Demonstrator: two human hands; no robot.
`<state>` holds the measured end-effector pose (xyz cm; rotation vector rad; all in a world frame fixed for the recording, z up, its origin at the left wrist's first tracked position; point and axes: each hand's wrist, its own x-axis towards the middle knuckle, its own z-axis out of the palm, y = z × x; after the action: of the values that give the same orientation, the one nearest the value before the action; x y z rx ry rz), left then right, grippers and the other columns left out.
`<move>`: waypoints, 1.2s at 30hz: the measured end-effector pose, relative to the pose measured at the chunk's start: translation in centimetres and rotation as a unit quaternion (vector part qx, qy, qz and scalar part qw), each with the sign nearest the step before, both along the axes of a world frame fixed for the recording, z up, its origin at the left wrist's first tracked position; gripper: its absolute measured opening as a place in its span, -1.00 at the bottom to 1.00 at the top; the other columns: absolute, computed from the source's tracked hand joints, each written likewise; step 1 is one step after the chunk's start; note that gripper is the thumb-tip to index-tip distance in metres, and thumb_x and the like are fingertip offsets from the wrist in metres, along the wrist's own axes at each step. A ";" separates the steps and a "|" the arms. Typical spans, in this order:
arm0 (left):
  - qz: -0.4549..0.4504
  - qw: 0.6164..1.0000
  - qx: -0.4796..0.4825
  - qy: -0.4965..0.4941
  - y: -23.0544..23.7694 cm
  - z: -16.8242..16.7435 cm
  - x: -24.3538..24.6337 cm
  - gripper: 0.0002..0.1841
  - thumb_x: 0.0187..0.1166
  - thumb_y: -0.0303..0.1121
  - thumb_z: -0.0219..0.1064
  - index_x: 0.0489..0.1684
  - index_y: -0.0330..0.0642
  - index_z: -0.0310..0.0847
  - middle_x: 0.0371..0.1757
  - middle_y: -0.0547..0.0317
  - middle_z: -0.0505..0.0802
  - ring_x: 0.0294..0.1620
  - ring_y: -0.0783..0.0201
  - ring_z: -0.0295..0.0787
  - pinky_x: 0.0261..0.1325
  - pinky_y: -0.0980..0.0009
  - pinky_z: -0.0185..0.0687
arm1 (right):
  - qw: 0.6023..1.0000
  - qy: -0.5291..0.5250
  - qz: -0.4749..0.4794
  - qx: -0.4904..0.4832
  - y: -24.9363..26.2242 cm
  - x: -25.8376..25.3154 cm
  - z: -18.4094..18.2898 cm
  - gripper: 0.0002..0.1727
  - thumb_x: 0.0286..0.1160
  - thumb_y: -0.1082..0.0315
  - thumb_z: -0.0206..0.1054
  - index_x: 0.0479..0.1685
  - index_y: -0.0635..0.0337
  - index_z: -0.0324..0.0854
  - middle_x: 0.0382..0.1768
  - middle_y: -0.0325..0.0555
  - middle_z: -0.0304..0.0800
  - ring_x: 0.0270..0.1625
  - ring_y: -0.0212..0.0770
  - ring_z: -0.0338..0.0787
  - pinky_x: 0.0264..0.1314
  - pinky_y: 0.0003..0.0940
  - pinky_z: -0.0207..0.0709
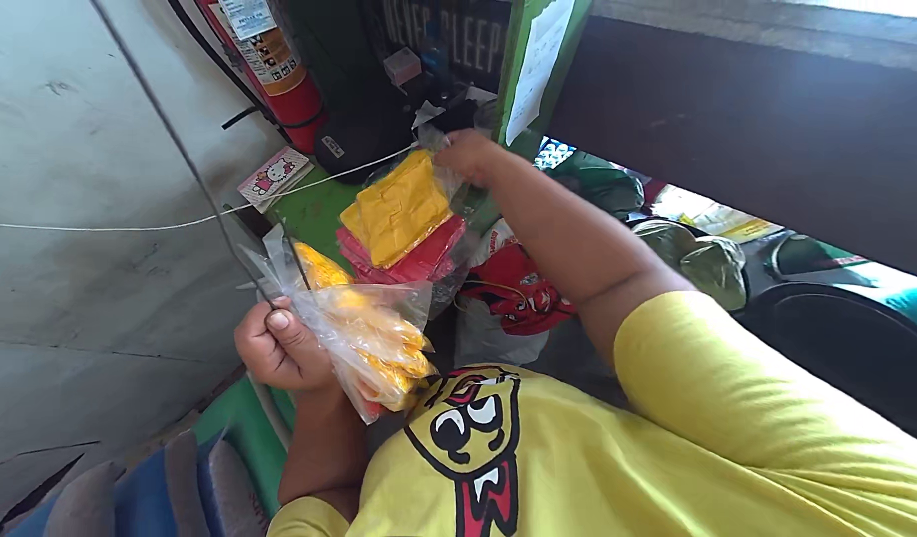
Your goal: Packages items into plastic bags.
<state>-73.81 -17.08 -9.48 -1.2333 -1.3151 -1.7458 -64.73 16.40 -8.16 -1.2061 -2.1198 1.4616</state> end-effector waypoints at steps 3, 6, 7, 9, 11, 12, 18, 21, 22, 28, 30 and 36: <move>-0.009 1.000 0.005 -0.007 0.4 0.5 0.3 -0.77 0.87 -0.32 0.03 0.02 -0.16 0.61 -0.13 0.60 0.73 -0.09 0.86 0.60 0.02 0.80 0.54 | 0.997 0.010 0.035 0.063 -0.6 -1.1 5.5 -0.60 0.56 0.36 0.41 0.33 0.29 0.57 0.09 0.14 0.71 -0.04 -0.06 0.73 0.03 -0.04 0.64; -0.005 1.000 -0.001 -0.011 0.6 1.1 0.6 -0.77 0.87 -0.28 0.03 -0.02 -0.12 0.62 -0.18 0.64 0.73 -0.12 0.87 0.61 -0.01 0.81 0.56 | 0.986 0.023 0.082 0.143 -2.5 -1.5 10.7 -0.70 0.51 0.31 0.50 0.06 0.30 0.62 -0.10 0.06 0.72 -0.13 -0.12 0.73 -0.01 -0.06 0.66; -0.003 1.000 -0.005 -0.009 0.7 1.4 0.7 -0.76 0.88 -0.26 0.03 -0.03 -0.11 0.61 -0.20 0.65 0.73 -0.14 0.87 0.62 -0.03 0.81 0.57 | 0.980 0.023 0.093 0.176 -3.4 -1.4 12.2 -0.73 0.47 0.28 0.54 -0.09 0.28 0.63 -0.20 0.02 0.70 -0.19 -0.13 0.69 -0.06 -0.04 0.61; 0.000 1.000 -0.009 0.002 1.1 1.8 0.7 -0.75 0.88 -0.23 0.03 -0.04 -0.08 0.62 -0.21 0.64 0.73 -0.17 0.86 0.61 -0.04 0.80 0.57 | 0.963 0.013 0.120 0.243 -5.3 -1.0 14.8 -0.75 0.41 0.26 0.58 -0.25 0.24 0.67 -0.32 -0.02 0.72 -0.27 -0.12 0.70 -0.13 -0.02 0.58; 0.001 1.000 -0.005 0.016 1.7 2.3 0.8 -0.75 0.89 -0.23 0.02 -0.05 -0.08 0.60 -0.24 0.61 0.70 -0.23 0.86 0.58 -0.10 0.82 0.54 | 0.942 0.001 0.153 0.298 -7.4 -0.2 16.9 -0.77 0.42 0.25 0.57 -0.23 0.23 0.72 -0.32 -0.04 0.78 -0.23 -0.12 0.74 -0.08 0.00 0.59; 0.001 1.000 -0.003 0.021 2.0 2.5 1.0 -0.75 0.88 -0.25 0.02 -0.05 -0.11 0.60 -0.25 0.58 0.69 -0.25 0.86 0.57 -0.13 0.83 0.54 | 0.932 -0.004 0.168 0.321 -8.3 0.2 17.7 -0.78 0.44 0.25 0.56 -0.21 0.22 0.73 -0.31 -0.06 0.79 -0.23 -0.15 0.74 -0.07 -0.02 0.58; 0.006 0.999 0.000 0.052 3.5 3.4 2.0 -0.73 0.87 -0.32 0.01 -0.10 -0.27 0.58 -0.33 0.35 0.65 -0.34 0.70 0.57 -0.18 0.73 0.56 | 0.887 0.001 0.216 0.408 -12.8 2.5 19.8 -0.83 0.53 0.22 0.48 -0.34 0.09 0.73 -0.47 -0.27 0.66 -0.42 -0.37 0.57 -0.33 -0.29 0.41; 0.005 0.999 -0.023 0.048 3.6 3.5 2.4 -0.73 0.87 -0.33 0.00 -0.07 -0.30 0.58 -0.34 0.30 0.63 -0.38 0.67 0.55 -0.23 0.72 0.56 | 0.882 0.039 0.213 0.419 -14.2 3.3 19.9 -0.79 0.50 0.24 0.48 -0.47 0.04 0.65 -0.56 -0.35 0.56 -0.51 -0.46 0.47 -0.43 -0.39 0.30; 0.004 0.999 -0.031 0.043 3.7 3.6 2.5 -0.73 0.88 -0.32 0.00 -0.07 -0.30 0.58 -0.36 0.30 0.63 -0.40 0.67 0.54 -0.26 0.72 0.55 | 0.879 0.057 0.209 0.424 -14.5 3.6 19.9 -0.77 0.49 0.23 0.48 -0.50 0.03 0.64 -0.59 -0.38 0.52 -0.54 -0.49 0.42 -0.46 -0.43 0.26; -0.015 0.999 -0.030 0.037 3.8 3.9 3.0 -0.74 0.87 -0.34 0.02 -0.07 -0.32 0.58 -0.33 0.31 0.65 -0.37 0.70 0.55 -0.23 0.75 0.54 | 0.855 0.128 0.231 0.447 -15.7 4.9 19.8 -0.83 0.47 0.23 0.47 -0.45 0.01 0.71 -0.59 -0.45 0.55 -0.56 -0.62 0.40 -0.50 -0.58 0.22; -0.021 0.999 -0.025 0.038 3.8 4.0 3.1 -0.75 0.87 -0.35 0.02 -0.06 -0.30 0.58 -0.35 0.34 0.63 -0.39 0.71 0.53 -0.24 0.76 0.53 | 0.835 0.138 0.245 0.473 -15.8 5.1 19.6 -0.81 0.49 0.24 0.44 -0.47 0.03 0.71 -0.62 -0.46 0.52 -0.58 -0.62 0.35 -0.52 -0.58 0.17; -0.022 0.999 -0.026 0.041 3.7 3.9 3.5 -0.75 0.87 -0.35 0.02 -0.05 -0.30 0.58 -0.34 0.35 0.62 -0.38 0.72 0.52 -0.22 0.76 0.52 | 0.768 0.179 0.295 0.539 -15.1 5.2 18.5 -0.73 0.52 0.32 0.36 -0.59 0.08 0.61 -0.61 -0.38 0.53 -0.56 -0.58 0.35 -0.52 -0.56 0.15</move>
<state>-70.31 -13.39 -5.55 -1.3591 -1.3017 -1.6824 -59.56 1.33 10.38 0.1747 -2.4611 0.2931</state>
